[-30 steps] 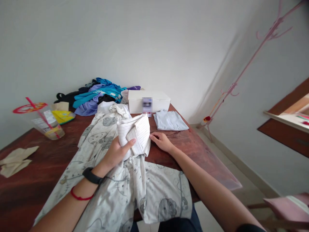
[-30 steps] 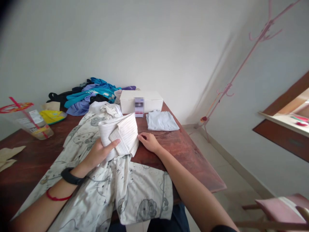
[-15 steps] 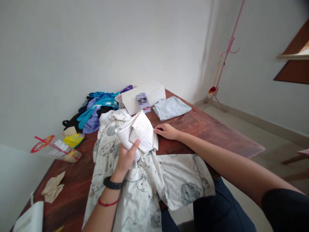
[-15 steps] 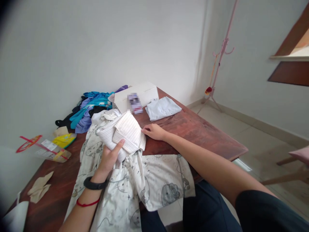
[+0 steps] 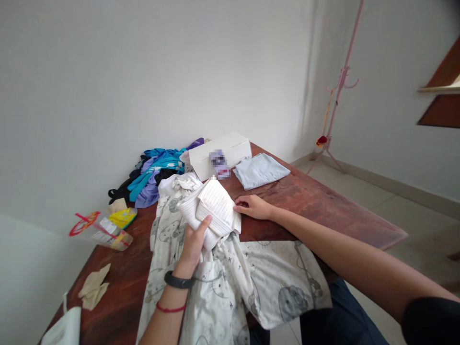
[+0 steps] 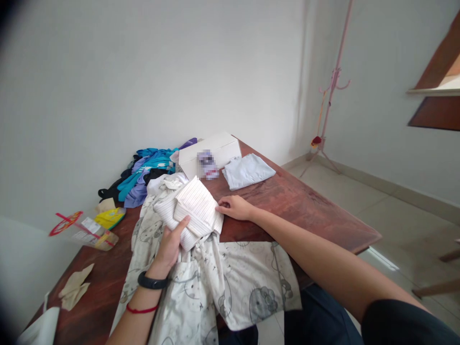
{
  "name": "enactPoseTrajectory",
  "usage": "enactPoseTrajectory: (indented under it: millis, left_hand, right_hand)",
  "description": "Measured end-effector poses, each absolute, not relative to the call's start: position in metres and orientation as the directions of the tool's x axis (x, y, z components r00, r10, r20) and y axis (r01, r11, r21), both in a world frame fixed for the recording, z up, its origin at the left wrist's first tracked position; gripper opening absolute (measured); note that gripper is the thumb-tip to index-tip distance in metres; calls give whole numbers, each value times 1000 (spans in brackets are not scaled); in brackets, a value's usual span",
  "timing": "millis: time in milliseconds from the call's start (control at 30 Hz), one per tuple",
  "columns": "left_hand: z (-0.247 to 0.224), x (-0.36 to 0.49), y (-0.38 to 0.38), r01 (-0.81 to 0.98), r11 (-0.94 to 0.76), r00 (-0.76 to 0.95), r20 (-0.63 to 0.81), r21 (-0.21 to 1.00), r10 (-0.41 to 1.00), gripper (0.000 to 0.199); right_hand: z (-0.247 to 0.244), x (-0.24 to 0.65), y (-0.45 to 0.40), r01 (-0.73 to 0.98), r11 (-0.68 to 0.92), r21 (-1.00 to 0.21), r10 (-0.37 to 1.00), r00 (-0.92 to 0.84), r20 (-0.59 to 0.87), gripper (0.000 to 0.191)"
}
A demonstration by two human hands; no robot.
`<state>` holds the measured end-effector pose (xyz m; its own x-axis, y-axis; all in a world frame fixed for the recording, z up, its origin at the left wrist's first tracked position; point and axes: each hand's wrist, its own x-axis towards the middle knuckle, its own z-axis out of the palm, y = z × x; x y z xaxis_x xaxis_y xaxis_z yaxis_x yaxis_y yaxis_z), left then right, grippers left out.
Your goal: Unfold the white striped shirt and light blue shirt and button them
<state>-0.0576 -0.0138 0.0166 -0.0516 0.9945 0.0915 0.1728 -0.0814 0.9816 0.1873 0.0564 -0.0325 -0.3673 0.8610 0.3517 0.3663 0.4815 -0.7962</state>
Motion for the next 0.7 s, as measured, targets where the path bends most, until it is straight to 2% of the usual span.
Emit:
enactPoseTrajectory:
  millis: [200, 433, 700]
  left_hand:
    - [22, -52, -16, 85, -16, -96, 24, 996, 995, 51]
    - [18, -57, -17, 18, -24, -83, 25, 1000, 996, 50]
    - [12, -62, -16, 50, -20, -87, 24, 999, 996, 47]
  right_hand:
    - [-30, 187, 54, 340, 473, -812, 862, -369, 348, 27]
    - [-28, 186, 52, 394, 479, -784, 861, -385, 333, 28]
    - [-30, 185, 47, 408, 486, -773, 862, -370, 347, 28]
